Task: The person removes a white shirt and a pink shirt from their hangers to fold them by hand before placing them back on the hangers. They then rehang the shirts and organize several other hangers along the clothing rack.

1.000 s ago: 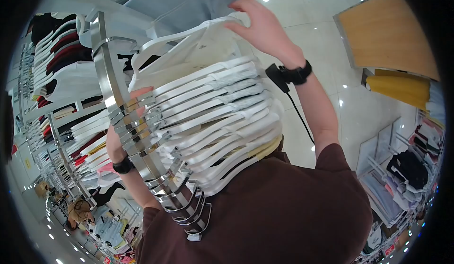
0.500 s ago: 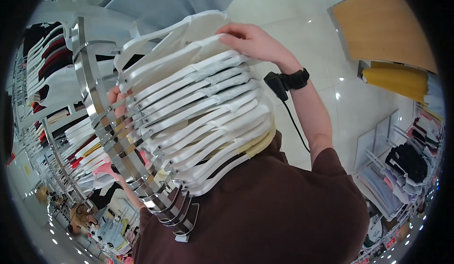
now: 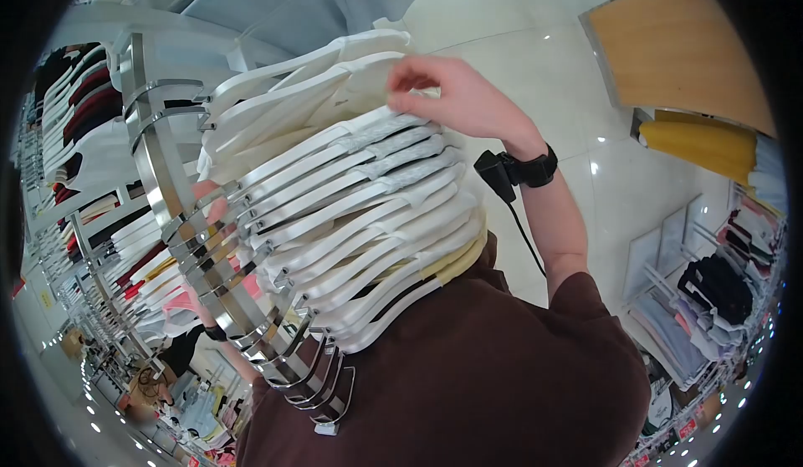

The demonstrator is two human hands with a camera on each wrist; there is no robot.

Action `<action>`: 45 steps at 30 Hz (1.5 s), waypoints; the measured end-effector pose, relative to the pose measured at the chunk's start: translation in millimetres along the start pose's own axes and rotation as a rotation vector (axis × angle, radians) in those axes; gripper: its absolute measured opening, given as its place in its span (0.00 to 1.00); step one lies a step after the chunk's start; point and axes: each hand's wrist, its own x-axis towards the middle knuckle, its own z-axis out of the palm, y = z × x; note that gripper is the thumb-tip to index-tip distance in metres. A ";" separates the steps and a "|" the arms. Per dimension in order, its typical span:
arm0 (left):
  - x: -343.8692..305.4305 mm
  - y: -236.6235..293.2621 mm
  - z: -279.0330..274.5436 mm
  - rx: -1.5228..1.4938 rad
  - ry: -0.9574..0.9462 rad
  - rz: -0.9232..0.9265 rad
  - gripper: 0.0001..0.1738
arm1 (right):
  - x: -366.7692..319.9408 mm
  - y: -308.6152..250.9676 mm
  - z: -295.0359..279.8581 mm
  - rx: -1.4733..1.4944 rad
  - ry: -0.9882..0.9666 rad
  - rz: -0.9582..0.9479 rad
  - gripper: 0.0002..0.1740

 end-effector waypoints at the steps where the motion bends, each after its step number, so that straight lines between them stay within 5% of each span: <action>1: -3.7 -0.7 4.6 -0.007 0.001 0.001 0.23 | -1.0 2.2 -1.6 0.040 -0.152 -0.043 0.17; 10: -46.1 29.5 48.4 0.457 0.104 0.442 0.39 | 20.5 0.6 -5.1 -0.007 -0.211 -0.114 0.15; 18: -53.8 32.6 49.4 0.385 0.100 0.316 0.35 | 35.3 0.0 11.9 -0.282 0.169 -0.208 0.19; 27: -52.3 31.5 60.2 0.258 0.085 0.169 0.30 | 13.0 0.5 8.8 -0.133 0.513 -0.284 0.16; 30: -65.0 30.1 57.1 0.220 0.090 0.113 0.28 | -32.6 -9.1 -10.7 0.179 0.255 -0.065 0.13; 31: -68.3 29.4 52.1 0.208 0.089 0.095 0.27 | -44.4 -12.5 -12.4 0.181 0.255 -0.064 0.13; 33: -71.7 29.1 57.1 0.178 0.084 0.068 0.26 | -62.3 -18.9 -15.1 0.055 -0.078 -0.074 0.11; 37: -72.5 29.5 56.0 0.128 0.082 0.005 0.24 | -72.1 -18.9 -5.0 -0.034 -0.116 -0.028 0.11; 42: -86.2 32.0 59.0 0.083 0.072 -0.070 0.21 | -76.4 -0.2 6.3 -0.097 -0.062 -0.311 0.16; 45: -80.1 22.5 64.4 0.010 0.115 -0.046 0.22 | -75.4 -10.1 15.5 -0.113 0.032 -0.186 0.19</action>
